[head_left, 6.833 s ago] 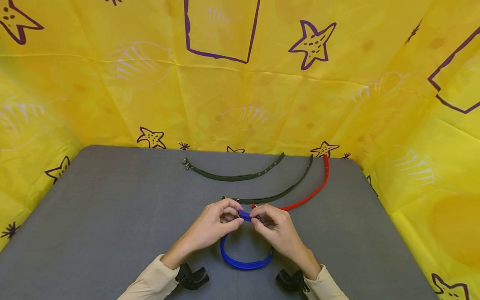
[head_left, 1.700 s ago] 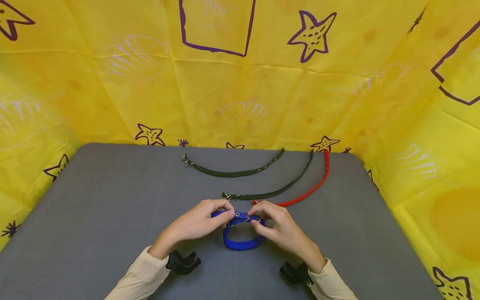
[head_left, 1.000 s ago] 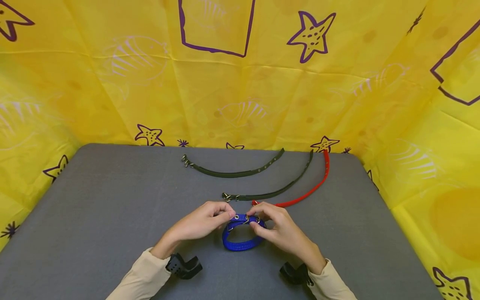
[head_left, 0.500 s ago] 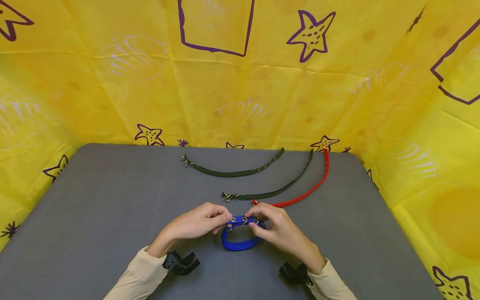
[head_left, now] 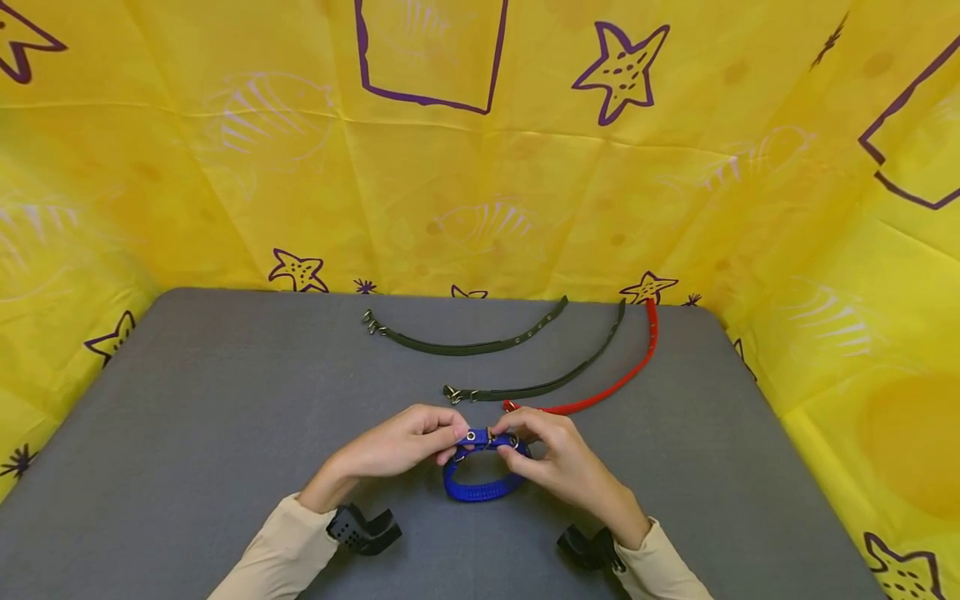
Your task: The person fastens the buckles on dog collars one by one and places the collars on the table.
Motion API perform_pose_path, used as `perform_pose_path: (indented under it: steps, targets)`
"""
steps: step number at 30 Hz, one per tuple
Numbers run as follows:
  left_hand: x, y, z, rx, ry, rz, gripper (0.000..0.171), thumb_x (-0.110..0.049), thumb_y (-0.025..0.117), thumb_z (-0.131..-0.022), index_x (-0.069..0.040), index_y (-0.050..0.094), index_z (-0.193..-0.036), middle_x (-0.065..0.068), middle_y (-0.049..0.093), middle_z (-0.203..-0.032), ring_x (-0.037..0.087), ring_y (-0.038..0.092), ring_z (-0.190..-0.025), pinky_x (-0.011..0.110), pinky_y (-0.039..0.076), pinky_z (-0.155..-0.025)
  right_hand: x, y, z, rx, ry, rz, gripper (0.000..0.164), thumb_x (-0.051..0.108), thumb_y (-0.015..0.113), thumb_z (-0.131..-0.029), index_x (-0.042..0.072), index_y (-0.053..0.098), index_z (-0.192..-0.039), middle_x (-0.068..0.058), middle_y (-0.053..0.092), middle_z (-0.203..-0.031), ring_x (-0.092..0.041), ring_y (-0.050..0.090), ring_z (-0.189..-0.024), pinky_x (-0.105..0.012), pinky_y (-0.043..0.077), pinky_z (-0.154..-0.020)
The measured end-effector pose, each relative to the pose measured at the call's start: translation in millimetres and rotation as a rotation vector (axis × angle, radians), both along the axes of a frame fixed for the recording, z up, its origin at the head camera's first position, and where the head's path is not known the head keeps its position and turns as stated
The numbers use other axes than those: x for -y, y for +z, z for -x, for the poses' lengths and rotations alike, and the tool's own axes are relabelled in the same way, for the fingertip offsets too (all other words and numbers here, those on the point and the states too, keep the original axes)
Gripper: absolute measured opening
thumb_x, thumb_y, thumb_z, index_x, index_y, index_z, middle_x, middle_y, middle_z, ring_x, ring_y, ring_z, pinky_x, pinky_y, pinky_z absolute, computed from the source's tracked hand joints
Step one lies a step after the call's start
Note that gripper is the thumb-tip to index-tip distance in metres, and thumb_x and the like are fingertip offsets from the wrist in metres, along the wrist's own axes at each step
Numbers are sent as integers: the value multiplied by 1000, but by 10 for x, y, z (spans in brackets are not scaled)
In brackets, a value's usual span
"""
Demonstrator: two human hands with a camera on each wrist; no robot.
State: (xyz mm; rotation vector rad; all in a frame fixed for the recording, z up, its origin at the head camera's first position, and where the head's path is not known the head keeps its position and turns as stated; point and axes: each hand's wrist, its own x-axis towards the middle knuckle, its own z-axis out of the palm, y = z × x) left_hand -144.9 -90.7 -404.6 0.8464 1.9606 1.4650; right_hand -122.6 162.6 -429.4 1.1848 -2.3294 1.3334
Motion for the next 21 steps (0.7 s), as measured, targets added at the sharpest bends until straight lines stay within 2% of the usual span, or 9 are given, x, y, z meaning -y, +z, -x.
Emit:
perform_pose_path:
  steps: [7, 12, 16, 21]
  targets:
    - [-45, -23, -10, -43, 30, -42, 29, -18, 43, -107, -2, 57, -88, -4, 46, -69, 2, 35, -58, 20, 30, -56, 9, 11, -18, 74, -27, 50, 29, -7, 72, -84, 8, 62, -107, -7, 71, -95, -8, 68, -73, -21, 57, -69]
    - [-65, -2, -37, -46, 66, -17, 27, -20, 44, -107, -4, 58, -90, -4, 41, -68, 4, 35, -58, 21, 31, -55, 23, 13, -22, 68, -30, 61, 31, -9, 71, -83, 7, 62, -108, -8, 70, -96, -9, 68, -74, -22, 57, -70]
    - [-77, 14, -62, -36, 101, 8, 22, -20, 45, -107, -3, 56, -98, -3, 41, -68, 6, 38, -59, 21, 31, -55, 28, 6, -19, 57, -32, 61, 32, -9, 70, -83, 6, 61, -109, -9, 70, -97, -10, 69, -76, -22, 57, -71]
    - [-93, 7, -69, -62, 120, -12, 16, -18, 48, -106, -4, 54, -100, -3, 43, -71, 5, 39, -62, 21, 32, -57, 39, 11, -29, 61, -15, 53, 32, -8, 71, -84, 6, 61, -111, -9, 70, -99, -10, 68, -76, -23, 58, -71]
